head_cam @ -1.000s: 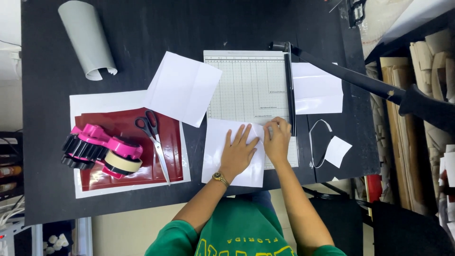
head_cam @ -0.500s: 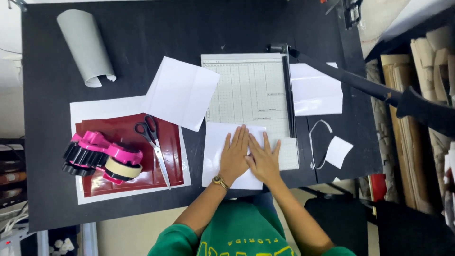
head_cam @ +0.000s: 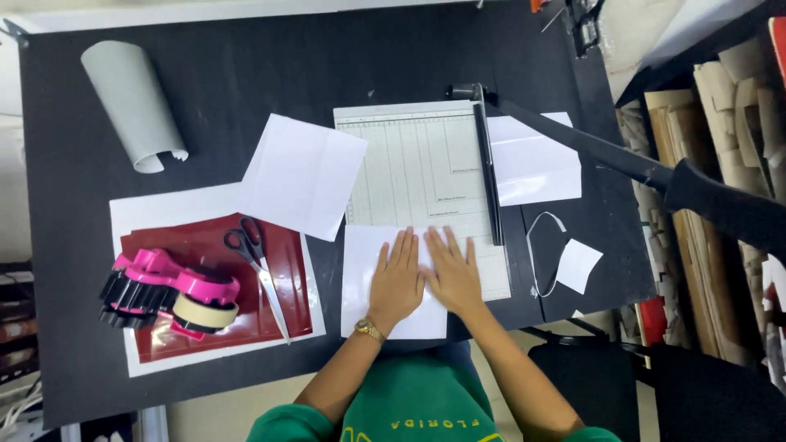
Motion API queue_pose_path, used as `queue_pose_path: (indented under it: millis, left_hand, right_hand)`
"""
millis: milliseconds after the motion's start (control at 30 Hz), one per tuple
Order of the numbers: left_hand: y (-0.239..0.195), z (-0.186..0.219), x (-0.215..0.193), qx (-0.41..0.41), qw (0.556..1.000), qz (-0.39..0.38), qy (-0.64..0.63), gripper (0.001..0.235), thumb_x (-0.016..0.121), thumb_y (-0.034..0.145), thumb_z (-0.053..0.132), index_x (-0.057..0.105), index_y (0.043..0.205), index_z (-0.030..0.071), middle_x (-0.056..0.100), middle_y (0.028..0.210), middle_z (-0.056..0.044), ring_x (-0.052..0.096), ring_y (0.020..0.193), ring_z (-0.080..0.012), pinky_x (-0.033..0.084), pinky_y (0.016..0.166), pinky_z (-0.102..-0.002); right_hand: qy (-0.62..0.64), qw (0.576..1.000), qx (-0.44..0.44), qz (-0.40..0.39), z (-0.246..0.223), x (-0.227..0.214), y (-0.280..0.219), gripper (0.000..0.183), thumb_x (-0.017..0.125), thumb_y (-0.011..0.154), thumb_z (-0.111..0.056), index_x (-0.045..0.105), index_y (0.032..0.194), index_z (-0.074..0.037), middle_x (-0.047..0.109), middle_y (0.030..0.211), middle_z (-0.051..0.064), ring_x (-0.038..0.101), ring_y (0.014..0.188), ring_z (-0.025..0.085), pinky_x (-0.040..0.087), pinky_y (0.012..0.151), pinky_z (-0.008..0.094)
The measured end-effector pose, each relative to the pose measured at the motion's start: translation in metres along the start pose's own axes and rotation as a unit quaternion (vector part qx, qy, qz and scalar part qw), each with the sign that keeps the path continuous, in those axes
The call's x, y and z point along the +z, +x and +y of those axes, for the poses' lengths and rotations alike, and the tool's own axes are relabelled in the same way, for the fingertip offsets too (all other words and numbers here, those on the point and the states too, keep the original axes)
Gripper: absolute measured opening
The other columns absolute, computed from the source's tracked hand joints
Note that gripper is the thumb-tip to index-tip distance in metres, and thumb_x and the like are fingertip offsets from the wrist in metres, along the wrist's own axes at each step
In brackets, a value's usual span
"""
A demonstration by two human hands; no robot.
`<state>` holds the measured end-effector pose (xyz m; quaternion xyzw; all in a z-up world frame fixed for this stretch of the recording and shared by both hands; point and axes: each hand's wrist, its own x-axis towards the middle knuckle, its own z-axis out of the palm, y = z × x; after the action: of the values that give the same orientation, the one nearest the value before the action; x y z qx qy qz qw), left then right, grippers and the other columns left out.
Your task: Cutting and organizing sheets of paper using a manual paper cutter, tape, and scissors.
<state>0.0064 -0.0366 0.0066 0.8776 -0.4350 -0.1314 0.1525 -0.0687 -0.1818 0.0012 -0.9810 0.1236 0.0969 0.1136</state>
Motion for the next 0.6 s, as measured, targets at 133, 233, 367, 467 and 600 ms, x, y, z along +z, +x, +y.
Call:
queue_pose_path:
  millis: [133, 233, 367, 467, 600]
  left_hand:
    - [0.003, -0.027, -0.015, 0.032, 0.991, -0.068, -0.114, 0.072, 0.048, 0.095, 0.017, 0.023, 0.161, 0.000, 0.017, 0.171, -0.020, 0.014, 0.158, -0.0330, 0.011, 0.126, -0.052]
    - [-0.006, -0.045, -0.026, 0.072, 0.987, -0.132, -0.049, 0.083, 0.058, 0.093, 0.043, 0.024, 0.163, 0.017, 0.015, 0.173, -0.006, 0.012, 0.159, -0.0245, 0.009, 0.127, -0.051]
    - [-0.019, -0.024, -0.021, -0.028, 0.999, 0.024, 0.028, 0.076, 0.053, 0.098, 0.057, 0.035, 0.158, 0.014, 0.032, 0.163, -0.012, 0.031, 0.147, -0.0272, 0.023, 0.116, -0.051]
    - [-0.026, -0.006, 0.010, -0.091, 0.987, 0.126, 0.049, 0.074, 0.054, 0.096, 0.062, 0.048, 0.150, 0.011, 0.047, 0.153, -0.013, 0.045, 0.136, -0.0278, 0.034, 0.104, -0.052]
    - [-0.024, 0.016, -0.003, 0.026, 0.992, 0.120, -0.032, 0.054, 0.052, 0.102, 0.037, 0.049, 0.147, 0.007, 0.043, 0.159, -0.016, 0.038, 0.146, -0.0323, 0.029, 0.110, -0.057]
  right_hand:
    - [0.033, 0.998, 0.050, 0.001, 0.012, -0.003, 0.026, 0.070, 0.022, 0.105, -0.060, 0.020, 0.165, -0.026, 0.018, 0.172, -0.005, 0.009, 0.159, 0.024, 0.001, 0.125, 0.058]
    - [0.077, 0.995, 0.052, 0.038, 0.031, -0.004, 0.030, 0.060, 0.034, 0.109, -0.043, 0.026, 0.165, -0.024, 0.024, 0.171, -0.001, 0.012, 0.159, 0.027, 0.005, 0.126, 0.059]
    - [0.328, 0.924, 0.103, 0.167, 0.034, -0.027, -0.015, 0.033, 0.056, 0.104, -0.026, 0.064, 0.136, -0.021, 0.062, 0.135, 0.002, 0.052, 0.128, 0.026, 0.038, 0.110, 0.043]
    - [0.300, 0.895, 0.220, 0.246, 0.042, -0.008, -0.061, 0.020, 0.068, 0.100, -0.022, 0.077, 0.117, -0.020, 0.075, 0.104, -0.001, 0.069, 0.101, 0.021, 0.055, 0.090, 0.035]
    - [0.222, 0.905, 0.242, 0.272, 0.047, 0.029, -0.086, 0.032, 0.075, 0.092, -0.015, 0.076, 0.123, -0.020, 0.071, 0.109, 0.000, 0.058, 0.110, 0.024, 0.048, 0.099, 0.037]
